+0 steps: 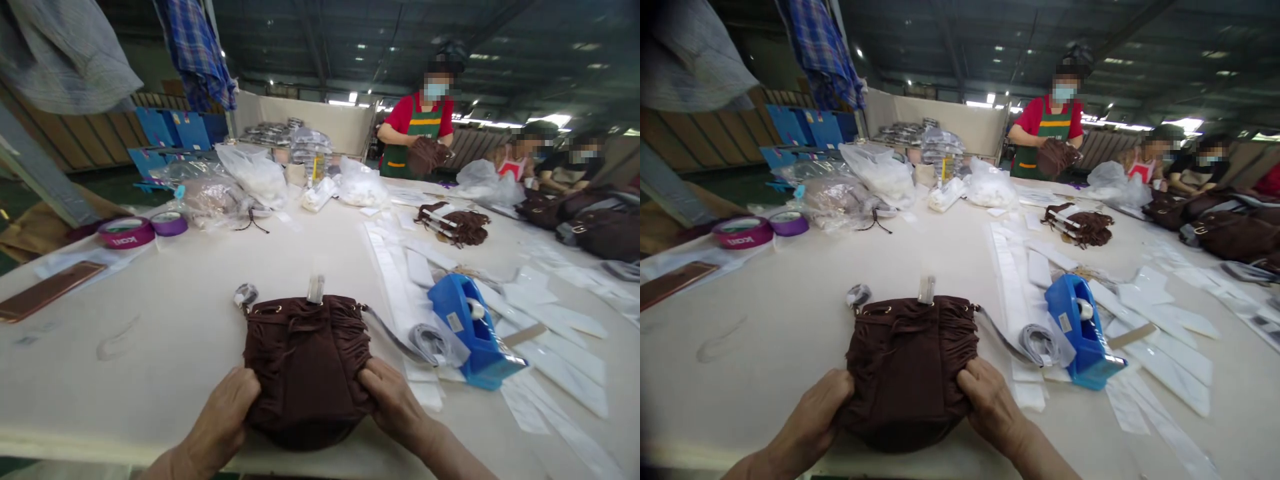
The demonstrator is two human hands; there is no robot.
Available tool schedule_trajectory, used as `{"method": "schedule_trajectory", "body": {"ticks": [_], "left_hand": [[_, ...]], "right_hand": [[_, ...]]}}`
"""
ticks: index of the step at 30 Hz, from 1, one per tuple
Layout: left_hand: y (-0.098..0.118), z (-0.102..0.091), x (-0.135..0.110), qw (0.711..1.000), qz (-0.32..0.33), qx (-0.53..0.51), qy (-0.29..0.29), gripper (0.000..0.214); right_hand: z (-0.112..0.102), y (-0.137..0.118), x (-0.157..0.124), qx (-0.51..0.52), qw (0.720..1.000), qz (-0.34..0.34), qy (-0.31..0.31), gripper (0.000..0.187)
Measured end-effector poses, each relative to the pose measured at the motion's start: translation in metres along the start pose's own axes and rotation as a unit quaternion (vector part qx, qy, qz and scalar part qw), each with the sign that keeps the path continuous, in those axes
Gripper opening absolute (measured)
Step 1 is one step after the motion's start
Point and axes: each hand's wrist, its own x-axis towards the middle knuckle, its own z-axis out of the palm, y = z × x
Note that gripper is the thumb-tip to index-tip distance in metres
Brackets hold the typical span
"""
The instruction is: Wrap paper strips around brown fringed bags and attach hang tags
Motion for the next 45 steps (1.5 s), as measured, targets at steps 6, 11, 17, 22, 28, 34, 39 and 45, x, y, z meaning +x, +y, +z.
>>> {"method": "schedule_trajectory", "body": {"ticks": [6,11,17,22,28,34,39,45], "left_hand": [[-0.012,-0.002,-0.004,0.995,-0.044,-0.073,-0.051,0.025],[-0.015,0.000,-0.007,1.000,-0.006,-0.008,-0.025,0.017],[-0.023,0.002,-0.008,0.986,0.129,0.109,-0.003,0.024],[-0.028,0.002,-0.002,0.978,0.147,0.149,-0.016,0.023],[-0.038,-0.012,-0.005,0.975,0.152,0.159,-0.030,0.020],[0.006,-0.042,0.017,0.976,0.164,0.143,0.021,0.042],[0.064,0.019,0.080,0.974,0.000,0.077,-0.215,0.041],[0.031,0.052,0.109,0.910,-0.217,0.251,-0.248,0.058]], "right_hand": [[-0.021,-0.005,0.009,0.132,0.985,0.085,-0.075,0.022],[-0.023,-0.003,0.011,0.129,0.985,0.053,-0.098,0.018],[0.001,0.007,-0.003,0.075,0.997,-0.015,0.007,0.017],[0.012,0.013,-0.005,-0.037,0.996,-0.081,0.001,0.028],[0.014,0.016,0.004,-0.111,0.987,-0.117,-0.011,0.039],[0.009,0.014,0.006,-0.126,0.983,-0.120,-0.054,0.040],[0.014,0.014,0.004,-0.115,0.986,-0.124,-0.013,0.041],[0.018,0.016,0.003,-0.109,0.987,-0.120,-0.002,0.041]]}}
